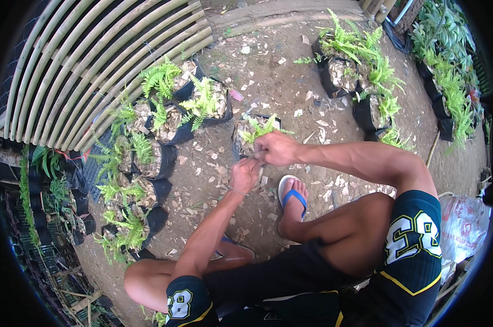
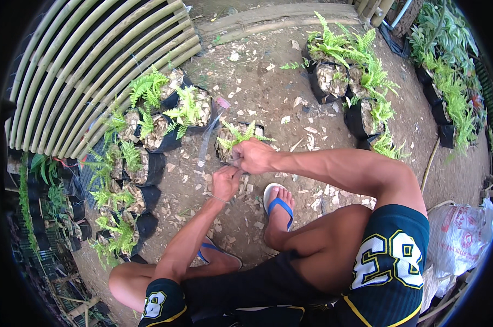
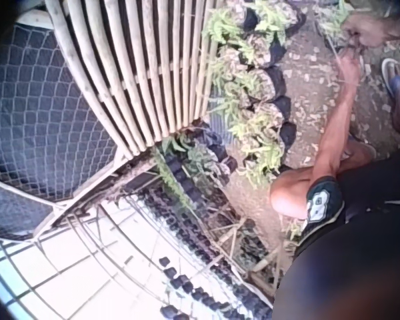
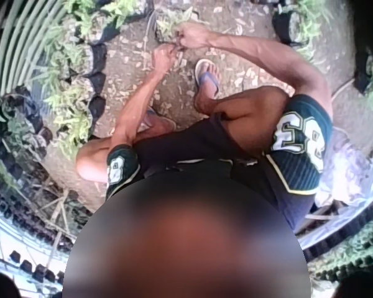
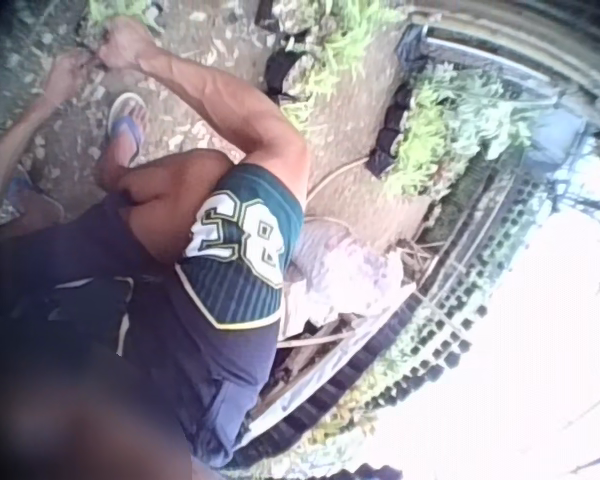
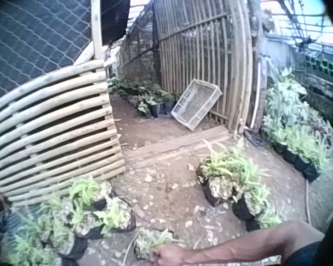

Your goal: The person sits on the ground and ties strings around the stems of several potted ferns. They pick up each plant, wrap a string around its base, and secure it before moving to the next one.

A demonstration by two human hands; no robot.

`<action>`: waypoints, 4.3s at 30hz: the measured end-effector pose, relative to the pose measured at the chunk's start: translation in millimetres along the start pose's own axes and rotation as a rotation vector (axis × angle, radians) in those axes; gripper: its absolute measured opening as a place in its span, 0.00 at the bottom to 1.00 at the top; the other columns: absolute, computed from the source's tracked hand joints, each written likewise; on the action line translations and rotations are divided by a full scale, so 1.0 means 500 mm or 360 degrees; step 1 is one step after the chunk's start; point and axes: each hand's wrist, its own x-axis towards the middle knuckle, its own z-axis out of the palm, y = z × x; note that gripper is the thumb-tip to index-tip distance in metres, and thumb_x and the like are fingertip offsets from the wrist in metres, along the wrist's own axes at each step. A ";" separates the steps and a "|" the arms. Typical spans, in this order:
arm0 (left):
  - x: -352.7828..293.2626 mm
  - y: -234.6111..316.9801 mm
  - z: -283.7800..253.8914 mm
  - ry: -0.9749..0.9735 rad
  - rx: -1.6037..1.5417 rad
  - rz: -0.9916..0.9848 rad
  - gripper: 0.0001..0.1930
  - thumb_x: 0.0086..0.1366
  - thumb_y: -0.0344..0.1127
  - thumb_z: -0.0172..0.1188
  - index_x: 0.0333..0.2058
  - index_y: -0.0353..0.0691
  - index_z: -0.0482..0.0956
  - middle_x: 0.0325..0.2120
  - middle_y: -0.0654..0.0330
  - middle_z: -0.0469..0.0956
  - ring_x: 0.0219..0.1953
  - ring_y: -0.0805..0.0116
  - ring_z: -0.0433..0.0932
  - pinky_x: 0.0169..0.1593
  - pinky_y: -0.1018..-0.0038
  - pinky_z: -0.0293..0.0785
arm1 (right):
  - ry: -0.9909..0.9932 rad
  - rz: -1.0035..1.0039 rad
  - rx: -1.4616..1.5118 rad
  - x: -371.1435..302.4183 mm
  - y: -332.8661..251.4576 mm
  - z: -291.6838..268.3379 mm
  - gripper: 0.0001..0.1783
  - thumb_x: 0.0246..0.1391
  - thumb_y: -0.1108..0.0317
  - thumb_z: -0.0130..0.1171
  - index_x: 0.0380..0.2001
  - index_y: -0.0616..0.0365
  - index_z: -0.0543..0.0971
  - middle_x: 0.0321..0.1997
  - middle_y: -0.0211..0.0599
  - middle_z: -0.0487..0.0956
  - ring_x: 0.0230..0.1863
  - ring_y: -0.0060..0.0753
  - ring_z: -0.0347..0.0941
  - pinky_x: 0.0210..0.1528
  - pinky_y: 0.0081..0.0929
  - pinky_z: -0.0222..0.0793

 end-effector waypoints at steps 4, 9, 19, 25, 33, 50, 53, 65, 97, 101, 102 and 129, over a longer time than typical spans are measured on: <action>-0.001 -0.003 -0.001 -0.0035 0.0087 0.0003 0.04 0.60 0.27 0.68 0.34 0.36 0.87 0.31 0.49 0.86 0.35 0.48 0.85 0.41 0.59 0.82 | -0.0035 -0.0006 -0.0008 0.005 -0.006 -0.006 0.07 0.48 0.74 0.59 0.33 0.60 0.82 0.30 0.49 0.84 0.34 0.50 0.83 0.39 0.43 0.78; -0.006 0.001 -0.001 0.0003 0.0037 0.0005 0.07 0.58 0.26 0.68 0.36 0.35 0.88 0.34 0.49 0.87 0.37 0.50 0.86 0.43 0.60 0.82 | -0.0076 -0.0145 0.0040 0.015 -0.027 -0.052 0.09 0.53 0.69 0.63 0.38 0.59 0.84 0.36 0.44 0.85 0.41 0.42 0.82 0.47 0.37 0.77; -0.004 -0.006 -0.003 -0.0031 0.0066 0.0067 0.08 0.61 0.28 0.67 0.39 0.37 0.88 0.35 0.51 0.87 0.38 0.50 0.85 0.45 0.60 0.82 | -0.0359 -0.0110 0.1296 0.012 -0.102 -0.178 0.17 0.67 0.64 0.52 0.50 0.64 0.80 0.41 0.44 0.85 0.47 0.34 0.82 0.54 0.36 0.74; 0.003 0.004 -0.015 -0.0040 0.0071 0.0081 0.10 0.62 0.32 0.70 0.41 0.36 0.86 0.38 0.51 0.85 0.40 0.50 0.84 0.44 0.61 0.81 | 0.0522 0.0073 0.0049 0.015 -0.143 -0.151 0.22 0.71 0.55 0.52 0.32 0.64 0.81 0.23 0.52 0.81 0.26 0.50 0.82 0.33 0.47 0.75; 0.057 0.059 -0.083 0.0338 -0.0070 -0.0072 0.13 0.62 0.37 0.71 0.39 0.35 0.80 0.36 0.50 0.80 0.38 0.47 0.83 0.42 0.59 0.80 | 0.0454 0.0037 -0.0378 0.017 -0.158 -0.170 0.12 0.66 0.65 0.54 0.45 0.62 0.78 0.24 0.59 0.79 0.27 0.65 0.78 0.32 0.54 0.72; 0.134 0.300 -0.177 0.0680 0.0518 0.0812 0.24 0.56 0.38 0.71 0.51 0.43 0.78 0.52 0.56 0.76 0.52 0.56 0.76 0.54 0.55 0.62 | 0.0597 -0.1259 -0.0681 -0.006 -0.101 -0.168 0.15 0.37 0.64 0.66 0.30 0.59 0.78 0.29 0.40 0.75 0.28 0.49 0.75 0.30 0.42 0.73; 0.151 0.290 -0.191 0.0493 0.0478 0.0583 0.23 0.62 0.44 0.69 0.52 0.42 0.77 0.52 0.53 0.77 0.53 0.55 0.75 0.54 0.54 0.62 | 0.0631 -0.1069 -0.0719 -0.015 -0.095 -0.167 0.13 0.37 0.62 0.65 0.26 0.59 0.78 0.26 0.40 0.74 0.25 0.50 0.74 0.28 0.46 0.72; 0.186 0.108 -0.237 0.0111 0.0506 0.0031 0.07 0.66 0.25 0.61 0.41 0.40 0.85 0.35 0.56 0.86 0.43 0.55 0.82 0.52 0.60 0.70 | 0.0251 -0.0318 -0.0907 0.027 -0.126 -0.214 0.27 0.51 0.45 0.65 0.38 0.63 0.81 0.41 0.50 0.82 0.42 0.57 0.82 0.43 0.52 0.78; 0.197 0.119 -0.274 0.0159 -0.0021 0.0074 0.08 0.65 0.23 0.63 0.42 0.33 0.86 0.39 0.49 0.87 0.42 0.56 0.87 0.49 0.69 0.79 | 0.0096 -0.0960 -0.0421 0.053 -0.065 -0.207 0.08 0.64 0.73 0.57 0.45 0.62 0.79 0.44 0.50 0.79 0.48 0.61 0.77 0.52 0.50 0.76; 0.197 0.121 -0.277 0.0049 0.0061 0.0019 0.09 0.65 0.23 0.63 0.43 0.33 0.86 0.40 0.49 0.86 0.43 0.55 0.86 0.50 0.68 0.79 | 0.0192 -0.0706 -0.0402 0.090 -0.010 -0.181 0.11 0.64 0.71 0.58 0.48 0.60 0.80 0.48 0.52 0.80 0.52 0.60 0.77 0.55 0.49 0.75; 0.196 0.122 -0.275 0.0071 0.0103 0.0043 0.10 0.65 0.24 0.63 0.44 0.34 0.86 0.40 0.50 0.86 0.43 0.55 0.86 0.51 0.68 0.79 | 0.0244 -0.0710 -0.0393 0.099 0.002 -0.179 0.11 0.64 0.71 0.59 0.47 0.60 0.80 0.47 0.51 0.81 0.52 0.60 0.78 0.54 0.49 0.75; 0.163 0.112 -0.174 0.0796 0.0788 0.0785 0.11 0.56 0.23 0.66 0.39 0.39 0.80 0.39 0.56 0.80 0.43 0.54 0.77 0.52 0.63 0.68 | 0.0401 0.0106 -0.0048 0.223 0.180 -0.106 0.09 0.56 0.71 0.67 0.40 0.54 0.88 0.41 0.48 0.87 0.44 0.46 0.85 0.52 0.40 0.78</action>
